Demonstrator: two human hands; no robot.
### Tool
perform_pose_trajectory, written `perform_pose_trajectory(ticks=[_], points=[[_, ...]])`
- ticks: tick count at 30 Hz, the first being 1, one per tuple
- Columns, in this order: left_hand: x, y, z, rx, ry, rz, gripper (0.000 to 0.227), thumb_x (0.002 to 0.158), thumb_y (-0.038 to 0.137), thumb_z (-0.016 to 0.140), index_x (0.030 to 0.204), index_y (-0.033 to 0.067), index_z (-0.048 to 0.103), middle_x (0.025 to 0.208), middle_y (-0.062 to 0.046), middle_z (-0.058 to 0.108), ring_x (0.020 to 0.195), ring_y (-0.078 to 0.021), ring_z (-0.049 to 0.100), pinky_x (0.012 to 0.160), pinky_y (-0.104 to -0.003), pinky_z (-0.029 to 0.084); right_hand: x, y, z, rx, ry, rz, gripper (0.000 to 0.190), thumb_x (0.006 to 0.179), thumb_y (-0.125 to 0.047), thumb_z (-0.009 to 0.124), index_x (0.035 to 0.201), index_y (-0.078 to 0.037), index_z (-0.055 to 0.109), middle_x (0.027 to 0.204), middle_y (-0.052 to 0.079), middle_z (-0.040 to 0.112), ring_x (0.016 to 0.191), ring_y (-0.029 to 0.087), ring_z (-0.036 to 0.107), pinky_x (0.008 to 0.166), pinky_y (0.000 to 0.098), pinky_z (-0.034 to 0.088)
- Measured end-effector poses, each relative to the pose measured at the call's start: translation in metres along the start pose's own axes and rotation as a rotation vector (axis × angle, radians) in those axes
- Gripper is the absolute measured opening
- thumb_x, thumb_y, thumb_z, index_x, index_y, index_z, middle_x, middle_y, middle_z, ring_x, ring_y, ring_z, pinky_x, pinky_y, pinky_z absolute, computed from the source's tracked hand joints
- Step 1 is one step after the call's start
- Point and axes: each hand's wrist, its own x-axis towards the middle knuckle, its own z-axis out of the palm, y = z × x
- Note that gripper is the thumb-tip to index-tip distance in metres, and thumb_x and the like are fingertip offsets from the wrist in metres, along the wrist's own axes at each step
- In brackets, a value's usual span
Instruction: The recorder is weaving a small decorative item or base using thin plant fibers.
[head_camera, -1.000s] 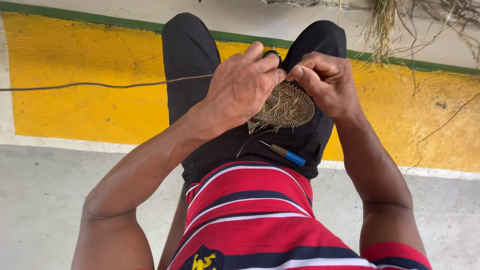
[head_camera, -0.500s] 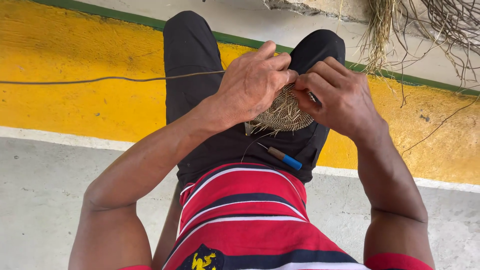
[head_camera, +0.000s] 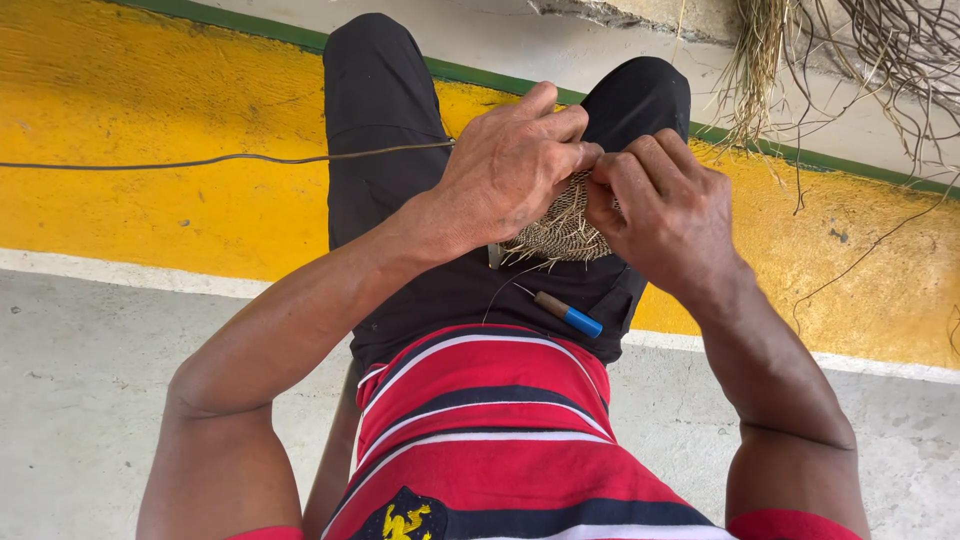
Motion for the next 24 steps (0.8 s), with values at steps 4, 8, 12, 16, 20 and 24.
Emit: perform_pose_trajectory(ticks=[4, 8, 12, 16, 20, 24], points=[[-0.002, -0.002, -0.004, -0.058, -0.003, -0.008, 0.021, 0.087, 0.015, 0.075, 0.107, 0.0119, 0.081, 0.090, 0.000, 0.059, 0.094, -0.0222, 0.057, 0.076, -0.035, 0.056, -0.005, -0.001, 0.017, -0.007, 0.040, 0.039, 0.022, 0.088, -0.001, 0.081, 0.090, -0.006, 0.060, 0.081, 0.004, 0.056, 0.075, 0.020, 0.057, 0.058, 0.0343, 0.046], [-0.008, -0.002, -0.010, -0.023, -0.022, 0.000, 0.028, 0.087, 0.011, 0.074, 0.114, 0.0136, 0.080, 0.091, 0.001, 0.061, 0.093, -0.0210, 0.055, 0.075, -0.034, 0.055, -0.009, 0.037, 0.016, 0.358, -0.028, 0.053, 0.019, 0.091, -0.010, 0.082, 0.094, -0.006, 0.063, 0.088, 0.006, 0.064, 0.079, 0.021, 0.063, 0.066, 0.0351, 0.053], [-0.015, 0.008, -0.019, 0.047, -0.002, 0.110, 0.024, 0.095, 0.015, 0.071, 0.118, 0.0167, 0.078, 0.093, 0.002, 0.061, 0.096, -0.0201, 0.055, 0.078, -0.035, 0.053, -0.003, 0.057, 0.013, 0.645, -0.184, 0.143, 0.017, 0.097, -0.009, 0.077, 0.110, -0.002, 0.068, 0.099, 0.010, 0.071, 0.084, 0.022, 0.071, 0.070, 0.0341, 0.057], [-0.020, 0.012, -0.025, 0.126, 0.050, 0.163, 0.028, 0.095, 0.017, 0.068, 0.122, 0.0210, 0.074, 0.099, 0.005, 0.062, 0.103, -0.0177, 0.055, 0.089, -0.034, 0.054, 0.015, 0.051, 0.007, 0.711, -0.301, 0.114, 0.023, 0.094, -0.006, 0.074, 0.117, -0.001, 0.070, 0.098, 0.011, 0.073, 0.080, 0.023, 0.072, 0.068, 0.0354, 0.057], [-0.022, 0.013, -0.033, 0.122, -0.030, 0.150, 0.024, 0.098, 0.017, 0.071, 0.121, 0.0205, 0.075, 0.092, 0.005, 0.059, 0.097, -0.0175, 0.054, 0.084, -0.033, 0.053, 0.020, 0.053, 0.017, 0.760, -0.368, 0.080, 0.021, 0.089, -0.005, 0.075, 0.110, -0.002, 0.072, 0.087, 0.010, 0.074, 0.071, 0.020, 0.072, 0.062, 0.0347, 0.057], [-0.022, 0.016, -0.034, 0.000, -0.036, 0.133, 0.029, 0.092, 0.014, 0.076, 0.121, 0.0173, 0.074, 0.095, 0.006, 0.063, 0.091, -0.0177, 0.054, 0.079, -0.032, 0.052, 0.004, 0.078, 0.051, 0.922, -0.290, 0.192, 0.011, 0.098, -0.005, 0.070, 0.107, -0.003, 0.074, 0.086, 0.006, 0.074, 0.073, 0.014, 0.070, 0.063, 0.0310, 0.057]])
